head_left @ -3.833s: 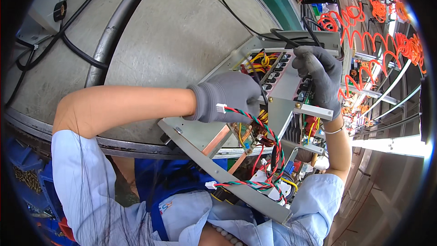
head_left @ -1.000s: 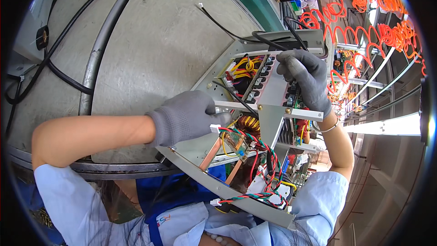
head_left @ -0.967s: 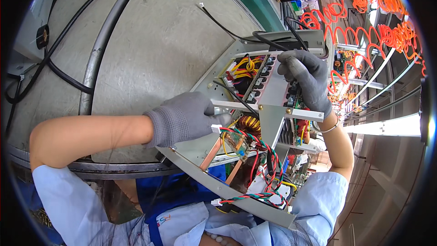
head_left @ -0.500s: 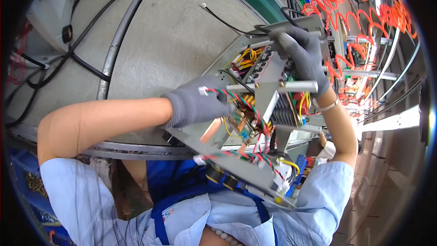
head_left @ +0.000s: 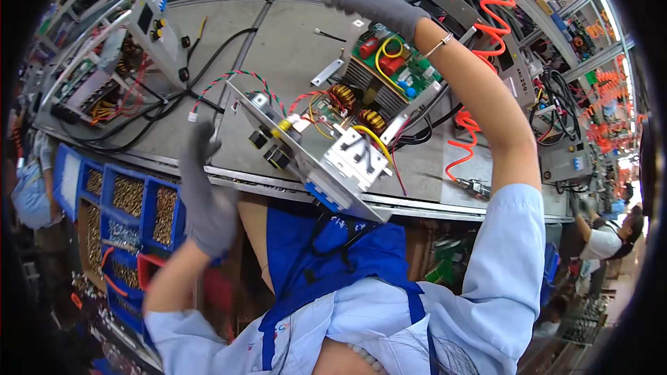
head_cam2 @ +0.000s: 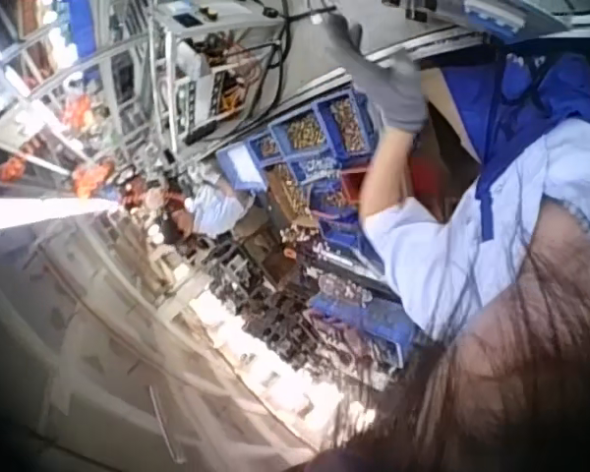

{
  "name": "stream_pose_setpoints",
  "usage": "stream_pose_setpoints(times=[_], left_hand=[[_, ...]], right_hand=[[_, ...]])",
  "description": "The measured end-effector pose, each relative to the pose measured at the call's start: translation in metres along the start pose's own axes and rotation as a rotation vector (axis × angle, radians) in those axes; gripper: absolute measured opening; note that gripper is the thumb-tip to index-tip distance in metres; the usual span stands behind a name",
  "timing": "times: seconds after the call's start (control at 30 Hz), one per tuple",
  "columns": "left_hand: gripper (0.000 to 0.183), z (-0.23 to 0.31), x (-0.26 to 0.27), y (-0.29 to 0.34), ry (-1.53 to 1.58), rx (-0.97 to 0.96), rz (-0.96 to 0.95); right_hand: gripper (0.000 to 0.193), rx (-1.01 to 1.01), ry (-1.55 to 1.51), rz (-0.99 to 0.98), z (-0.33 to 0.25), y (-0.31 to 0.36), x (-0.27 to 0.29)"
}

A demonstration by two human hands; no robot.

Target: The person uses a pneumatic screwdriver to fasten screws onto a metal chassis containing a circuit board. They also connect various colored wires to terminals and organize the internal components within the assembly line station.

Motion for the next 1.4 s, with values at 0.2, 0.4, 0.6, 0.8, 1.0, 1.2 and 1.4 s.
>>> stream_pose_setpoints(times=[0.2,0.4,0.6,0.8,1.0,1.2,1.4], left_hand=[[0.109,-0.049,-0.125,0.119,-0.269,0.208,0.103],[0.058,-0.087,-0.138,0.083,-0.496,-0.033,0.031],[0.033,-0.143,-0.067,-0.023,-0.255,0.293,-0.099],[0.066,-0.128,-0.079,-0.006,-0.199,0.230,0.062],[0.076,-0.131,-0.067,0.093,-0.249,0.159,0.385],[0.067,-0.111,-0.090,0.039,-0.639,0.148,0.309],[0.041,-0.148,-0.082,-0.015,-0.332,0.471,0.147]], right_hand=[[0.032,0.387,-0.265,0.427,-0.122,0.112,0.034],[0.019,0.381,-0.214,0.480,-0.089,0.274,-0.016],[0.030,-0.165,-0.892,0.352,0.004,0.244,-0.178],[0.021,0.340,-0.469,0.565,0.047,0.132,-0.248],[0.009,0.210,-0.401,0.610,0.041,0.104,-0.257],[0.012,0.294,-0.109,0.631,0.048,0.090,-0.271],[0.019,0.080,0.079,0.604,0.059,0.083,-0.287]])
Point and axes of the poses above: each hand's wrist, its own y-axis away from the middle knuckle, its own x-axis out of the back of the hand, z = x × y, the point moved 5 cm from there along -y, towards the middle knuckle, and after that the axes turned 6 degrees about x, right-handed, at the moved point
